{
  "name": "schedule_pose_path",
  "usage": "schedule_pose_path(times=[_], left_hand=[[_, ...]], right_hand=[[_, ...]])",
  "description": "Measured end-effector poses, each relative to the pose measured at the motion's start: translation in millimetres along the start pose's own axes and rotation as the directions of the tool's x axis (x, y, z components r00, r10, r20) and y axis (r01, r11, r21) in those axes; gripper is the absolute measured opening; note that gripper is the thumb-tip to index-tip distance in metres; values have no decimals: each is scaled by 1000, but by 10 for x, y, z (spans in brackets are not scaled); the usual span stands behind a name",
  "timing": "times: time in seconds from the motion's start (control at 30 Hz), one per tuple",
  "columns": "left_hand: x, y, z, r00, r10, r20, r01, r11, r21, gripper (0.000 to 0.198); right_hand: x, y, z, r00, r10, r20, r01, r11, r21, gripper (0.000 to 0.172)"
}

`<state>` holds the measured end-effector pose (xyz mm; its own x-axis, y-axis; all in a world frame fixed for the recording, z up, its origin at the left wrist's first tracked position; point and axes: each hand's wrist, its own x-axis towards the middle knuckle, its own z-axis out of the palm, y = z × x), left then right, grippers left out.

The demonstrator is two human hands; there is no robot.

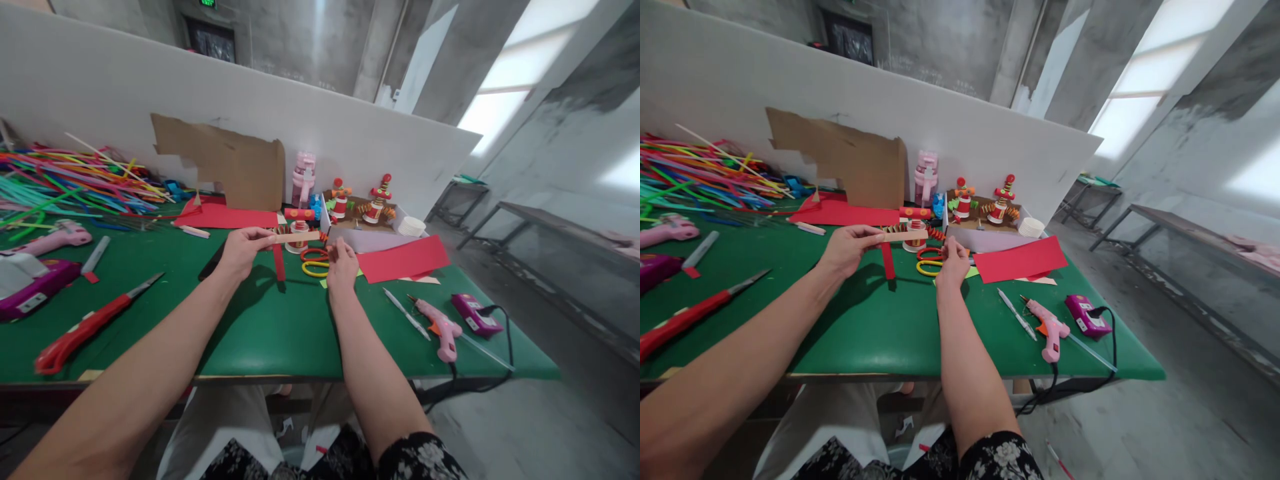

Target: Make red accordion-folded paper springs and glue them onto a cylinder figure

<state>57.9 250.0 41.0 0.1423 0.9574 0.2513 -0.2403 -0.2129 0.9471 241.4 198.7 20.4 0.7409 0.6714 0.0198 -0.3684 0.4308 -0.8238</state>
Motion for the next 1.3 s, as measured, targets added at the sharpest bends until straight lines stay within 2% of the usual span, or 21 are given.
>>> schedule_pose_path(times=[0.03, 0.1, 0.17, 0.2, 0.23, 0.33, 0.43, 0.53, 0.63, 0.8, 0.9, 1.0, 1.1, 1.17, 1.3], left_hand=[[7, -6, -10, 1000, -11, 0, 11, 1000, -19, 24], [9, -20, -11, 999, -35, 4, 35, 998, -49, 24], [-7, -33, 17, 999, -52, 5, 53, 997, -55, 25], [-21, -39, 40, 998, -56, 9, 56, 997, -45, 26], [-37, -44, 65, 998, -55, 19, 56, 998, -27, 26], [-87, -48, 132, 996, -41, 74, 37, 998, 47, 27], [-113, -31, 150, 990, -36, 134, 25, 996, 81, 30], [-108, 13, 120, 977, -20, 214, 15, 1000, 23, 38], [-94, 59, 79, 958, 20, 285, -10, 999, -36, 48], [-88, 75, 57, 951, 19, 308, -13, 1000, -22, 42], [-93, 64, 67, 954, 11, 298, -8, 1000, -11, 43], [-97, 71, 72, 956, -6, 292, 9, 1000, -8, 45], [-101, 104, 59, 952, -22, 304, 32, 999, -28, 45], [-104, 130, 46, 944, -38, 328, 60, 996, -58, 47], [-120, 147, 39, 894, -137, 426, 199, 974, -105, 50]], right_hand=[[-5, -1, -5, 998, 50, 24, -50, 999, 0, 19], [-75, 10, 20, 961, 182, 209, -176, 983, -46, 21], [-200, 33, 79, 858, 284, 428, -258, 959, -120, 31], [-267, 45, 112, 818, 306, 488, -268, 952, -147, 33], [-327, 54, 141, 797, 314, 516, -266, 949, -168, 32], [-429, 56, 183, 816, 275, 508, -205, 960, -191, 30], [-431, 18, 174, 850, 155, 504, -58, 978, -203, 28], [-417, -41, 175, 854, 29, 519, 93, 974, -207, 23], [-435, -92, 199, 849, -17, 529, 133, 974, -183, 18], [-488, -128, 219, 838, 12, 545, 102, 979, -178, 20], [-486, -113, 212, 836, 26, 549, 73, 985, -157, 32], [-444, -73, 201, 841, 47, 539, 13, 994, -107, 41], [-386, -41, 188, 847, 120, 518, -92, 993, -80, 40], [-359, -40, 176, 828, 205, 522, -195, 978, -75, 39], [-354, -85, 151, 741, 345, 576, -351, 930, -106, 34]])
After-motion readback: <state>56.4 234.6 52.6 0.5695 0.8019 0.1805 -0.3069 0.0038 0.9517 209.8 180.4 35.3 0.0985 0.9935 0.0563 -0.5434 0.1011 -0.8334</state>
